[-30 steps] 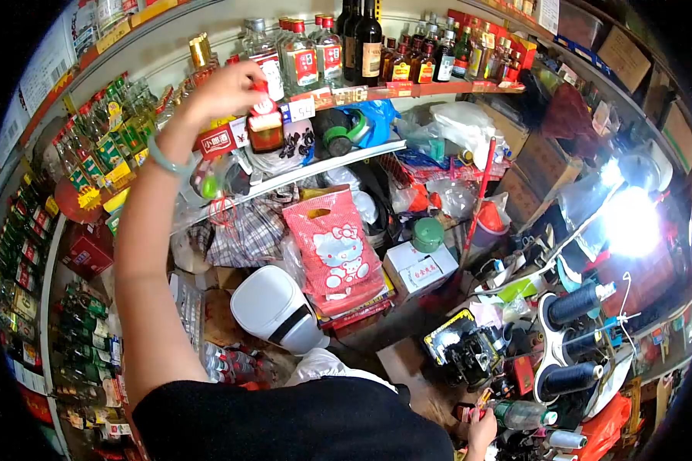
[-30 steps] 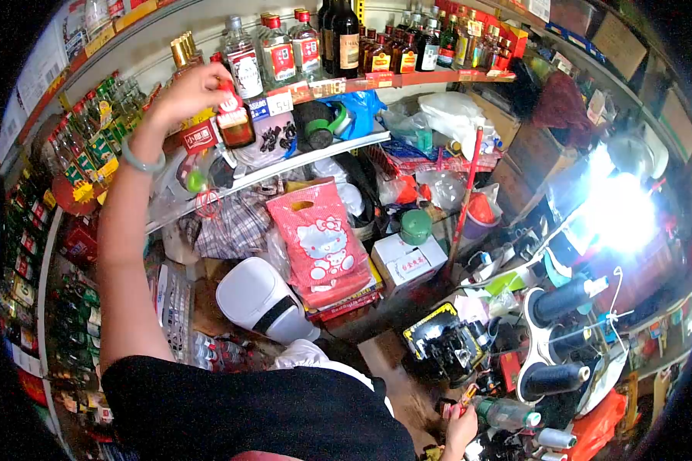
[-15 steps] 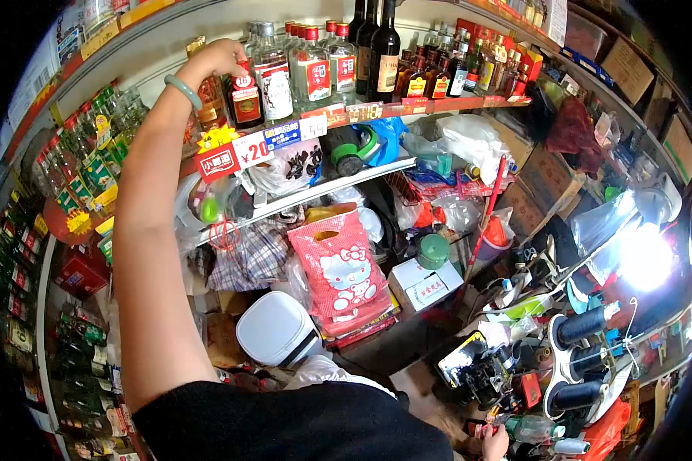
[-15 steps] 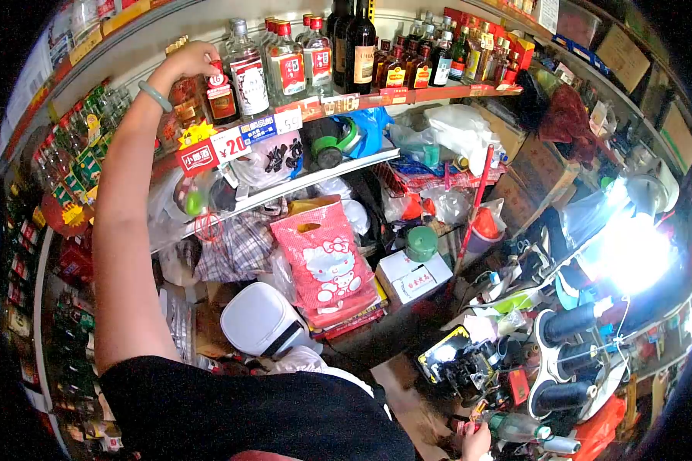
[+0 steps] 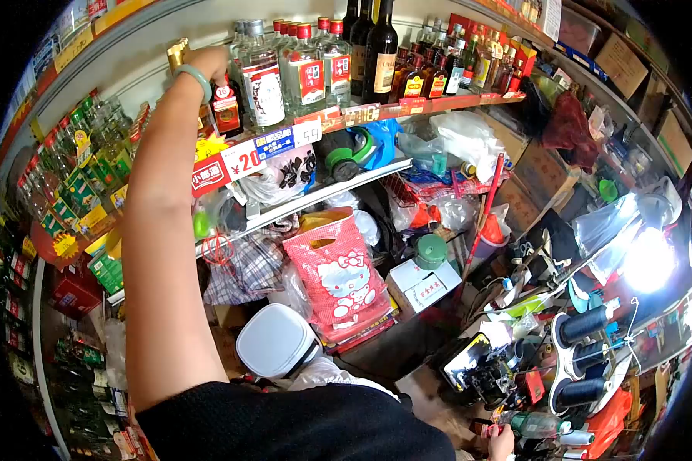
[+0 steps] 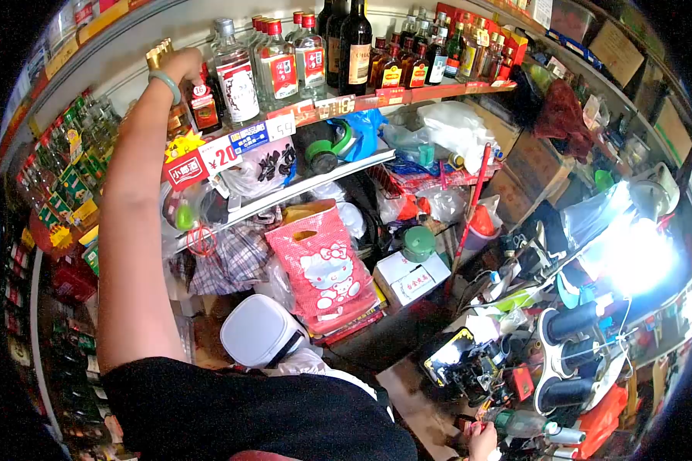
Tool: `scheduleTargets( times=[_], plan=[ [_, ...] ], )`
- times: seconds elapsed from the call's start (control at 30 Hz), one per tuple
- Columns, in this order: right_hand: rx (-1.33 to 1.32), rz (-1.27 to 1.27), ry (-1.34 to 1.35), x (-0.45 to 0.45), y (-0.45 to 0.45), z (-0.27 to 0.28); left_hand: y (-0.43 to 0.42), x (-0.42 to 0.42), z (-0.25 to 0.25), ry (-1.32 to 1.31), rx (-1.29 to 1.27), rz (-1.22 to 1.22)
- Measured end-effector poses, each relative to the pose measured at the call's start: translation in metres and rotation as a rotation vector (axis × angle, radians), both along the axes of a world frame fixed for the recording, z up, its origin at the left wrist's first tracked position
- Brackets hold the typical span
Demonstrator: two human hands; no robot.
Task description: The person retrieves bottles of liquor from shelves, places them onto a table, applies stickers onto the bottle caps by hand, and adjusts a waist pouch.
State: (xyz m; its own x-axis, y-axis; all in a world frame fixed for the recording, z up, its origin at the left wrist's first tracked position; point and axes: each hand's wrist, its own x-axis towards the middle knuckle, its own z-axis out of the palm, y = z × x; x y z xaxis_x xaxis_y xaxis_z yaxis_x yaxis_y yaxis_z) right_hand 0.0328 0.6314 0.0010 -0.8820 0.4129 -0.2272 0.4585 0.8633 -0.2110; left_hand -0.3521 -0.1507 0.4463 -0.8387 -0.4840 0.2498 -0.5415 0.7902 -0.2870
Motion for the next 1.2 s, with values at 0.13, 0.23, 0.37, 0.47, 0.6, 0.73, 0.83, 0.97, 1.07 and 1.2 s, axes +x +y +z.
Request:
scheduleTargets(
  times=[0.13,0.23,0.37,0.47,0.6,0.73,0.83,0.97,1.07,1.2],
  plan=[
    [0.012,-0.016,-0.05,-0.003,0.0,0.001,-0.049,-0.035,-0.009,0.021,-0.059,-0.037],
    [0.022,-0.05,-0.057,-0.007,-0.01,0.013,-0.047,-0.037,-0.011,0.032,-0.025,-0.037],
    [0.163,-0.009,0.111,0.003,0.036,-0.06,-0.053,-0.037,-0.01,0.061,0.047,-0.059],
    [0.147,-0.042,0.107,0.003,0.038,-0.061,-0.046,-0.031,-0.016,0.11,-0.059,-0.08],
    [0.125,-0.059,0.091,0.005,0.04,-0.06,-0.051,-0.033,-0.023,0.113,-0.119,-0.106],
    [0.139,-0.066,0.052,0.003,0.036,-0.052,-0.063,-0.048,-0.023,0.135,-0.09,-0.113],
    [0.161,-0.007,0.145,0.008,0.042,-0.057,-0.064,-0.052,-0.022,0.151,-0.044,-0.108],
    [0.178,-0.075,0.14,0.004,0.02,-0.015,-0.055,-0.051,-0.016,0.116,-0.02,-0.107],
    [0.138,-0.125,-0.057,-0.008,-0.034,0.061,-0.057,-0.05,-0.016,0.078,-0.112,-0.133],
    [0.197,0.005,-0.117,0.009,-0.03,0.073,-0.043,-0.04,-0.023,0.191,-0.178,-0.166]
  ],
)
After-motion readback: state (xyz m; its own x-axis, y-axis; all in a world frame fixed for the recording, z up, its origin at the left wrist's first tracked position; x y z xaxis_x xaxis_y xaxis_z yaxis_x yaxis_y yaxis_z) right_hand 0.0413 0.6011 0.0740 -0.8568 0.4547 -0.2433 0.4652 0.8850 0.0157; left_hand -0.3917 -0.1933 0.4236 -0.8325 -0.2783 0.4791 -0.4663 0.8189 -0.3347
